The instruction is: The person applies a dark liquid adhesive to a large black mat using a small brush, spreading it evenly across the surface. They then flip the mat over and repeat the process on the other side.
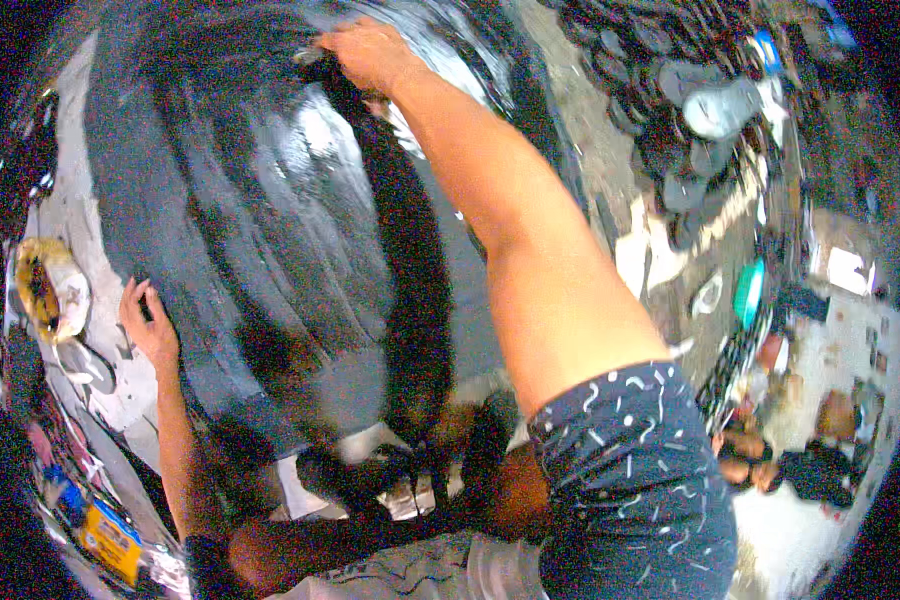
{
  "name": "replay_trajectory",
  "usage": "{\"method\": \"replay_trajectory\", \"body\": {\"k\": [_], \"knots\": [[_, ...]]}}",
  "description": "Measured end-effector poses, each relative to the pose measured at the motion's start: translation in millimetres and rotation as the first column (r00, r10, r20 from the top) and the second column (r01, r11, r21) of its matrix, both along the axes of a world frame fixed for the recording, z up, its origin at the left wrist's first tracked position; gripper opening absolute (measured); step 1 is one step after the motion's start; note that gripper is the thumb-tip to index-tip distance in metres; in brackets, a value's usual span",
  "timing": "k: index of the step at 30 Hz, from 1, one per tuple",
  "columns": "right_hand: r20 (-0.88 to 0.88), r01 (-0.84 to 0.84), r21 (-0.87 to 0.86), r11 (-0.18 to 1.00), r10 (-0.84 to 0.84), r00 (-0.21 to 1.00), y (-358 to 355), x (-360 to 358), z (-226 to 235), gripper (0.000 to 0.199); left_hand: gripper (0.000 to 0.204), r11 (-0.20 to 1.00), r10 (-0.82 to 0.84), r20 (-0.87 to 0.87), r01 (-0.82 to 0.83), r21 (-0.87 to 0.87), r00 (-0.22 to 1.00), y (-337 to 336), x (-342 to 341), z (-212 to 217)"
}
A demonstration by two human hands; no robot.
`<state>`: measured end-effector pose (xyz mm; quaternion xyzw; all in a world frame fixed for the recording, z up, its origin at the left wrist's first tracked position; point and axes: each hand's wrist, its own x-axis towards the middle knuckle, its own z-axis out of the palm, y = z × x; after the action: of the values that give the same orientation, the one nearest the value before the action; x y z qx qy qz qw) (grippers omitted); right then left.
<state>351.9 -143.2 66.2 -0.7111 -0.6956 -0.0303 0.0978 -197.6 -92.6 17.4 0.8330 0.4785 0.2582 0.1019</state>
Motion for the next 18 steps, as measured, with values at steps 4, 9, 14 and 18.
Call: {"method": "replay_trajectory", "body": {"k": [4, 9, 14, 18], "knots": [[-0.071, 0.007, -0.253, 0.968, -0.026, 0.997, -97, -20, 24, 0.032, 0.024, 0.999, -0.012, -0.041, 0.014, 0.052, 0.999, 1, -3, -3], [-0.08, -0.041, -0.273, 0.961, 0.02, 0.997, -281, -88, 37, 0.038, 0.026, 0.998, -0.006, -0.071, 0.011, 0.062, 0.997, 5, -7, -7], [-0.142, 0.038, -0.248, 0.968, -0.075, 0.987, -384, -150, 39, 0.044, 0.029, 0.996, -0.056, -0.069, 0.06, 0.058, 0.996, 7, -8, -4], [-0.459, 0.172, -0.359, 0.917, -0.334, 0.823, -386, -145, 59, 0.043, 0.031, 0.986, -0.163, -0.078, 0.166, 0.031, 0.984, -5, -14, 2]]}}
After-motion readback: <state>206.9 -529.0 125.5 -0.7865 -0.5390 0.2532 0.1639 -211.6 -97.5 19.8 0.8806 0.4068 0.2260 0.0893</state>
